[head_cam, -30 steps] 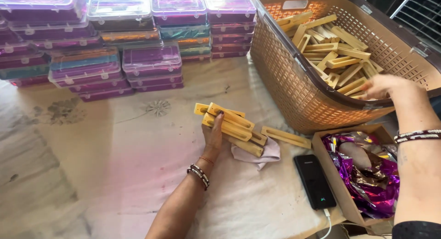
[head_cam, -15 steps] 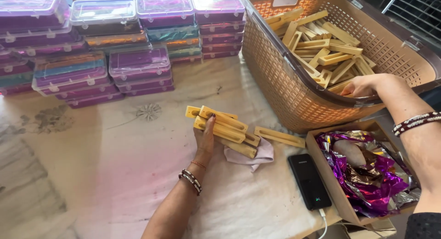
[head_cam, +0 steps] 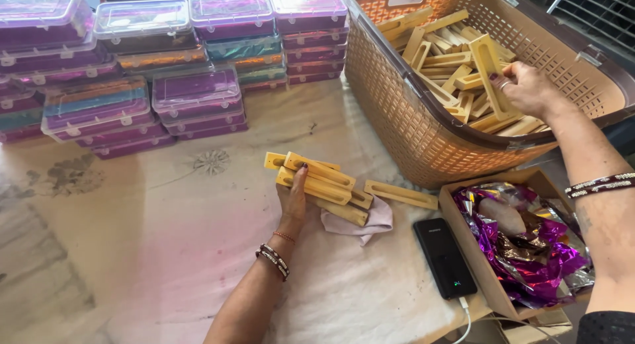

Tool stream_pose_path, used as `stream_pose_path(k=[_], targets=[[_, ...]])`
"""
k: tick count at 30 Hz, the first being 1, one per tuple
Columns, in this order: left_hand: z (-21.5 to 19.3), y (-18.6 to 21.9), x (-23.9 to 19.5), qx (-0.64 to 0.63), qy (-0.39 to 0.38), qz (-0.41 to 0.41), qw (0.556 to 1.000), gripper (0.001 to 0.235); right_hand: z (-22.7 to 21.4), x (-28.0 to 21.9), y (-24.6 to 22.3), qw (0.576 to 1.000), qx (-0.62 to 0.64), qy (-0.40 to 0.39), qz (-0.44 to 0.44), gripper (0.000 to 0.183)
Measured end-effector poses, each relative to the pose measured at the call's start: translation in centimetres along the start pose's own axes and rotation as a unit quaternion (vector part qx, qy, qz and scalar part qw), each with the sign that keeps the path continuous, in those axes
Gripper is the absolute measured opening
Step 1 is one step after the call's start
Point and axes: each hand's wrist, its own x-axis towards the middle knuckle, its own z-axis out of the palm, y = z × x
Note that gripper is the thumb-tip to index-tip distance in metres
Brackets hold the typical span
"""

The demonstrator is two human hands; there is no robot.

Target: The person places purple foil-wrapped items into a clear plastic box, closes the lid, and sets it aside before wiping wooden pieces with a cloth and stacking them.

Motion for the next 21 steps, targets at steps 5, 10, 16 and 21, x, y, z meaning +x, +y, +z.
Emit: stream_pose_path(k=[5,10,16,21], targets=[[-0.1,-0.2,0.1,-0.015,-0.005,0.006,1.0,0.024,0.1,0.5,0.7,0.999,-0.038,0.036,-0.004,0.051],[0.2,0.3,0.0,-0.009,0.006,-0.01,1.0,0.024,0.4,0.5,0.6,0.992,-0.119,0.047,-0.008,0.051],[0.7,1.4,-0.3,-0.014,0.002,-0.012,1.0,0.023,0.2,0.9,2.9,0.96,-0.188,0.179,-0.107,0.041],[0.5,1.0,-0.6,-0.012,0.007,-0.001,1.0,0.022,0.3,0.0,0.5,0.914,-0.128,0.291,-0.251,0.031]])
